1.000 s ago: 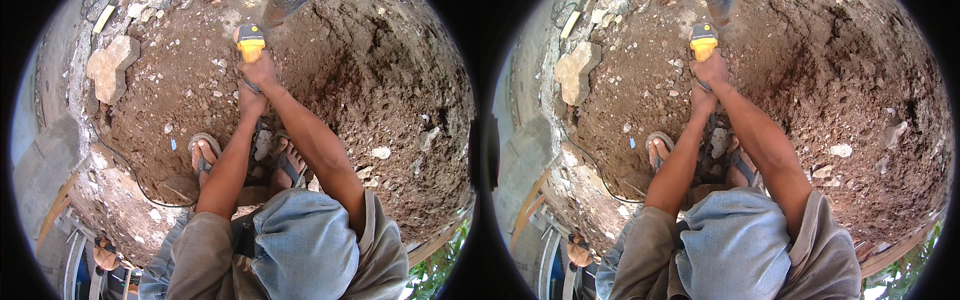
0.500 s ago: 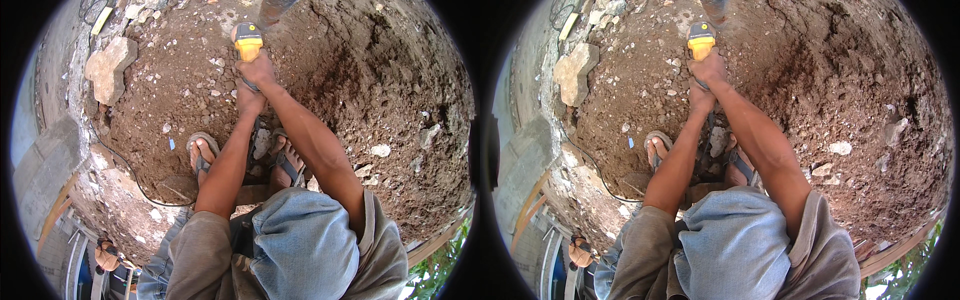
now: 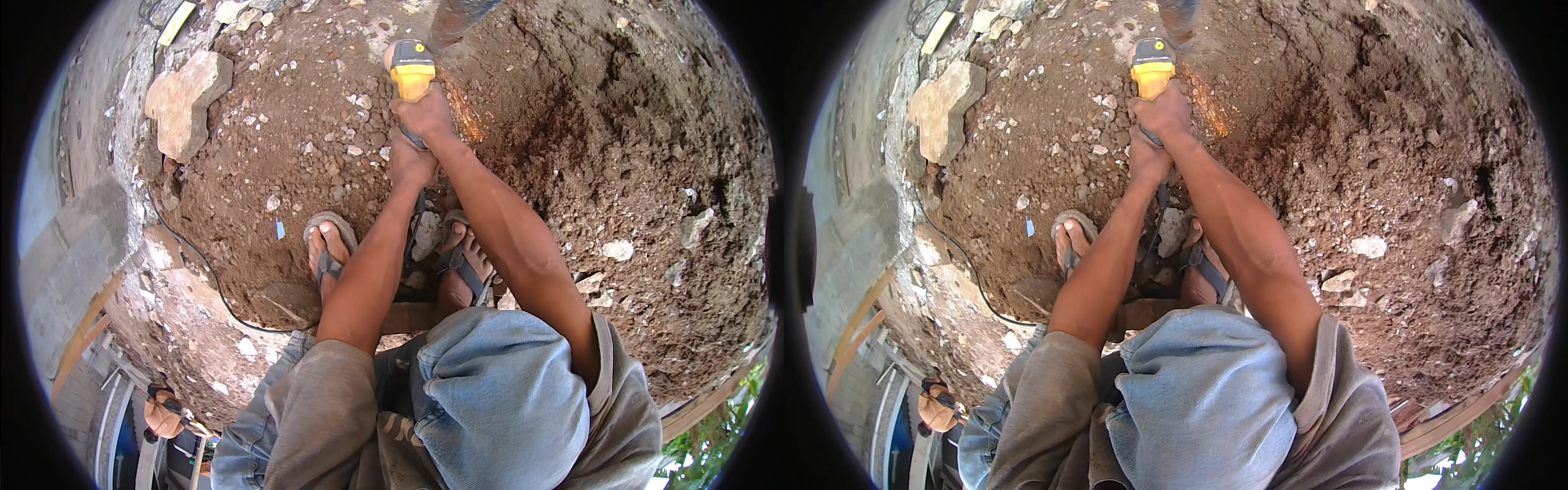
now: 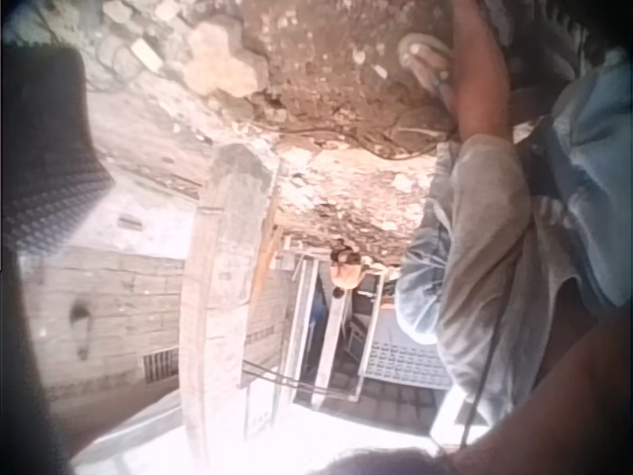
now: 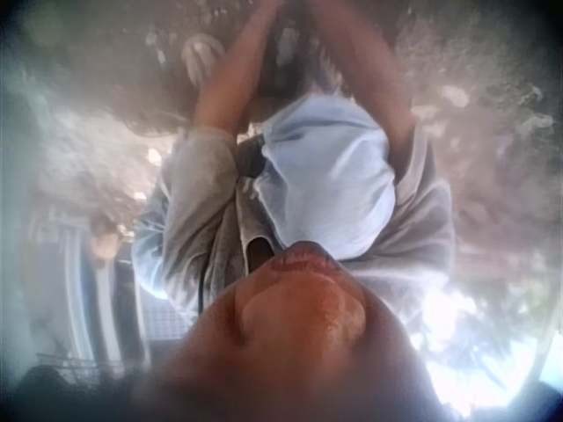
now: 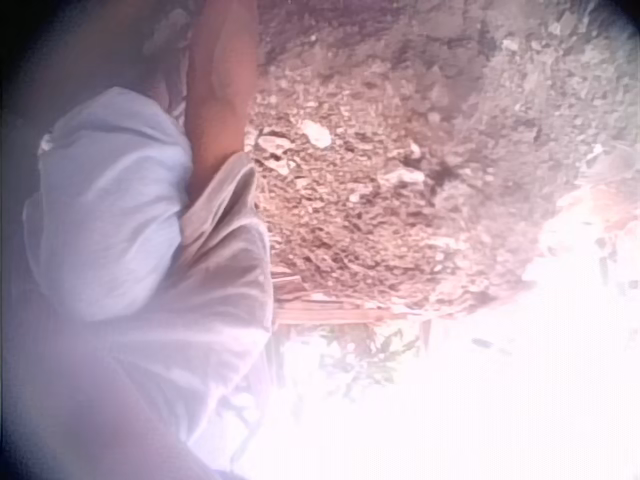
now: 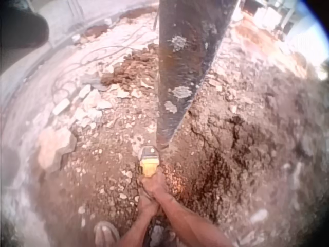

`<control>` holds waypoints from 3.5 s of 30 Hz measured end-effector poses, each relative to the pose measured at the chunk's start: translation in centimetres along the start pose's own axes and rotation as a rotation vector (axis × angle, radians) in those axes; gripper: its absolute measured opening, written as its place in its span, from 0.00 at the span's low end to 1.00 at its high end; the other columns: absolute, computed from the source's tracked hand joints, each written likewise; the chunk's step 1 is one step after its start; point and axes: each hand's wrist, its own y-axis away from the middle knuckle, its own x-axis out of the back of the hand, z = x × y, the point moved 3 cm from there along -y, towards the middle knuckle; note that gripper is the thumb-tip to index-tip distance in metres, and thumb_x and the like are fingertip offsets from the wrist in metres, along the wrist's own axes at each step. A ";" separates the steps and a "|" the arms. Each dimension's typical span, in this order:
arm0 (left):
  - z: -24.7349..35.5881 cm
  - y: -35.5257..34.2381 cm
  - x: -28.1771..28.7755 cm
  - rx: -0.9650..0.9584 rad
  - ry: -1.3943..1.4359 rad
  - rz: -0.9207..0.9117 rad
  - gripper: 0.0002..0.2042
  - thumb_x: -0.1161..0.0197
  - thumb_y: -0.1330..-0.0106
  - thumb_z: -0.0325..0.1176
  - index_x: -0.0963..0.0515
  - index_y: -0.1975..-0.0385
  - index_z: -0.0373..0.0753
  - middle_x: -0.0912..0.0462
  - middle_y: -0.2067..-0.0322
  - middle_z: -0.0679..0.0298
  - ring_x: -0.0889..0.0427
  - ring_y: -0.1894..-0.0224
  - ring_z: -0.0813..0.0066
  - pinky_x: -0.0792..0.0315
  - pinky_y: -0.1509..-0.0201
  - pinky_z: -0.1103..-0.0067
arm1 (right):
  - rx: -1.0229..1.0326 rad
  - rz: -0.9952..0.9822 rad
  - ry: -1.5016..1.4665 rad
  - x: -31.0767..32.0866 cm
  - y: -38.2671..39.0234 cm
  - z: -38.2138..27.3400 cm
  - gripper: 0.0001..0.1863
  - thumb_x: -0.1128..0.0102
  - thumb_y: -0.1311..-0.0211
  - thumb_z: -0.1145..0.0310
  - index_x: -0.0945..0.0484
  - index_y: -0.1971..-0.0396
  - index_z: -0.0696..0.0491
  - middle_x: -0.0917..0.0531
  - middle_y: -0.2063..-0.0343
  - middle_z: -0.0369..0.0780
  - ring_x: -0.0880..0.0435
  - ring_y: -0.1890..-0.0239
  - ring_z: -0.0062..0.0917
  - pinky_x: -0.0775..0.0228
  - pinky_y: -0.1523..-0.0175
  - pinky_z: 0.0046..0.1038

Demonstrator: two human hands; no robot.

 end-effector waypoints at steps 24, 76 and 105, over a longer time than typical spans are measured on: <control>0.7 0.2 -0.3 -0.019 0.028 0.025 0.43 0.20 0.55 0.48 0.38 0.46 0.30 0.17 0.54 0.45 0.16 0.49 0.51 0.25 0.46 0.65 | 0.044 0.014 -0.018 0.3 -0.4 0.2 0.39 0.24 0.58 0.55 0.27 0.47 0.62 0.19 0.50 0.55 0.19 0.45 0.45 0.28 0.40 0.38; -0.5 -1.7 -0.7 -0.048 0.107 -0.001 0.42 0.19 0.57 0.45 0.35 0.44 0.32 0.18 0.52 0.45 0.16 0.49 0.51 0.24 0.46 0.65 | 0.047 -0.013 0.039 -0.3 -1.6 0.2 0.40 0.28 0.57 0.53 0.29 0.46 0.63 0.19 0.49 0.55 0.19 0.45 0.46 0.27 0.40 0.39; -0.4 -1.6 0.1 -0.129 0.106 0.015 0.40 0.20 0.56 0.45 0.36 0.48 0.29 0.17 0.56 0.46 0.15 0.52 0.53 0.23 0.50 0.66 | 0.020 0.019 -0.063 -0.4 -0.8 -0.1 0.39 0.28 0.58 0.55 0.31 0.47 0.62 0.18 0.52 0.56 0.18 0.48 0.49 0.26 0.42 0.41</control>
